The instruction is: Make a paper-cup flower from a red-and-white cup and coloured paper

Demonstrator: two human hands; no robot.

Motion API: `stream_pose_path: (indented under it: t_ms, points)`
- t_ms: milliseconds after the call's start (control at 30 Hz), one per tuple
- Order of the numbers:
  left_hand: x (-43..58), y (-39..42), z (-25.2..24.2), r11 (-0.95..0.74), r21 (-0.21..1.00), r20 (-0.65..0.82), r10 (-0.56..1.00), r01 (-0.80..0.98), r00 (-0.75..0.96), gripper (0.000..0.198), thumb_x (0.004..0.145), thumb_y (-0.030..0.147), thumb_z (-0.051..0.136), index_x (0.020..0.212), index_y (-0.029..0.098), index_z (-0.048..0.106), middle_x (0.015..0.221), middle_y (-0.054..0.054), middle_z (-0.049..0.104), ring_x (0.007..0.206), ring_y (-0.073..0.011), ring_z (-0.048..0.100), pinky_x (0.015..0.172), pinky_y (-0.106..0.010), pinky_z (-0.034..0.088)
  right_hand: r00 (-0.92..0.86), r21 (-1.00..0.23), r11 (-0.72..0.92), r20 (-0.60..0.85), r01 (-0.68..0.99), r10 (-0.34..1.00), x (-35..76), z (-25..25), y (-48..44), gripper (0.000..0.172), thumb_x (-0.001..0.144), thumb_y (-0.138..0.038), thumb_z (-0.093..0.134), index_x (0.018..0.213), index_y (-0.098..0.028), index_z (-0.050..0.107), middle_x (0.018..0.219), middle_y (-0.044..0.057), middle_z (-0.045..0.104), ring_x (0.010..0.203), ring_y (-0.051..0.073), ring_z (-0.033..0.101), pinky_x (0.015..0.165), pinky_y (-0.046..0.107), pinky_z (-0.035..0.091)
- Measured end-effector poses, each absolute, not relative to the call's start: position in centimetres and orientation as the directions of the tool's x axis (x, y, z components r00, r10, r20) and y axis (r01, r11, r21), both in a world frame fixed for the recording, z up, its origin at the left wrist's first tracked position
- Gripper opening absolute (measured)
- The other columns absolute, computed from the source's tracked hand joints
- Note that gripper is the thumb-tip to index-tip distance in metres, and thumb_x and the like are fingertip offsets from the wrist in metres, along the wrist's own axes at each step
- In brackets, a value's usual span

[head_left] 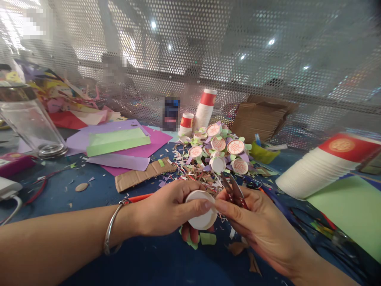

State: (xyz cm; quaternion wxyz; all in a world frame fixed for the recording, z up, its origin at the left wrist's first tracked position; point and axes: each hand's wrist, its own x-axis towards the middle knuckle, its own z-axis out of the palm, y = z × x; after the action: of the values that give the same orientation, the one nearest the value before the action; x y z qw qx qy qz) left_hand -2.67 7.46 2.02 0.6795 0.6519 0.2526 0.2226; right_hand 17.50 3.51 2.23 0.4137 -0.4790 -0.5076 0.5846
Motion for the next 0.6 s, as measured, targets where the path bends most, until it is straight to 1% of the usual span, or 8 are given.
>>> stream_pose_path:
  t_ms: [133,233,300,433,600]
  points:
    - [-3.12,7.73,2.28,0.052,0.999,-0.041,0.586,0.013,0.809,0.036,0.095,0.05,0.056,0.093,0.015,0.058,0.081,-0.004,0.066,0.053,-0.008,0.06,0.046,-0.016,0.047,-0.251,-0.979,-0.181,-0.153,-0.094,0.956,17.13,2.62,3.44,0.018,0.083,-0.036,0.079,0.08,-0.02,0.069,0.062,-0.006,0.05,0.047,0.003,0.026,0.043,0.019,0.022]
    - [-3.34,7.8,2.57,0.065,0.998,-0.044,0.546,0.01,0.836,0.035,0.095,0.049,0.057,0.094,0.015,0.058,0.083,-0.005,0.068,0.057,-0.0085,0.061,0.046,-0.016,0.046,-0.323,-0.966,-0.211,-0.154,-0.151,0.934,16.96,2.9,3.31,0.02,0.083,-0.035,0.079,0.079,-0.019,0.068,0.06,-0.008,0.046,0.043,0.001,0.018,0.039,0.017,0.016]
    - [-3.36,7.74,2.69,0.073,0.997,-0.048,0.538,0.01,0.842,0.034,0.094,0.049,0.058,0.094,0.015,0.058,0.082,-0.005,0.068,0.058,-0.0085,0.059,0.047,-0.015,0.045,-0.351,-0.962,-0.221,-0.153,-0.161,0.924,17.04,2.96,3.21,0.02,0.084,-0.035,0.078,0.08,-0.018,0.066,0.06,-0.009,0.043,0.043,0.001,0.016,0.038,0.017,0.012]
    - [-3.15,7.66,2.54,0.071,0.997,-0.023,0.578,-0.022,0.816,0.033,0.091,0.047,0.064,0.094,0.014,0.06,0.08,-0.003,0.064,0.065,-0.0093,0.058,0.053,-0.016,0.047,-0.347,-0.973,-0.204,-0.155,-0.108,0.925,17.34,2.96,3.09,0.021,0.087,-0.036,0.075,0.084,-0.018,0.064,0.064,-0.008,0.044,0.045,0.001,0.017,0.038,0.017,0.012]
    - [-2.83,7.83,2.05,0.111,0.99,-0.001,0.603,-0.083,0.798,0.03,0.087,0.042,0.07,0.088,0.014,0.062,0.081,-0.002,0.062,0.069,-0.0107,0.059,0.061,-0.02,0.051,-0.313,-0.985,-0.168,-0.151,-0.029,0.938,17.4,2.76,3.21,0.025,0.089,-0.041,0.072,0.088,-0.018,0.063,0.064,-0.009,0.04,0.045,0.002,0.018,0.039,0.018,0.013]
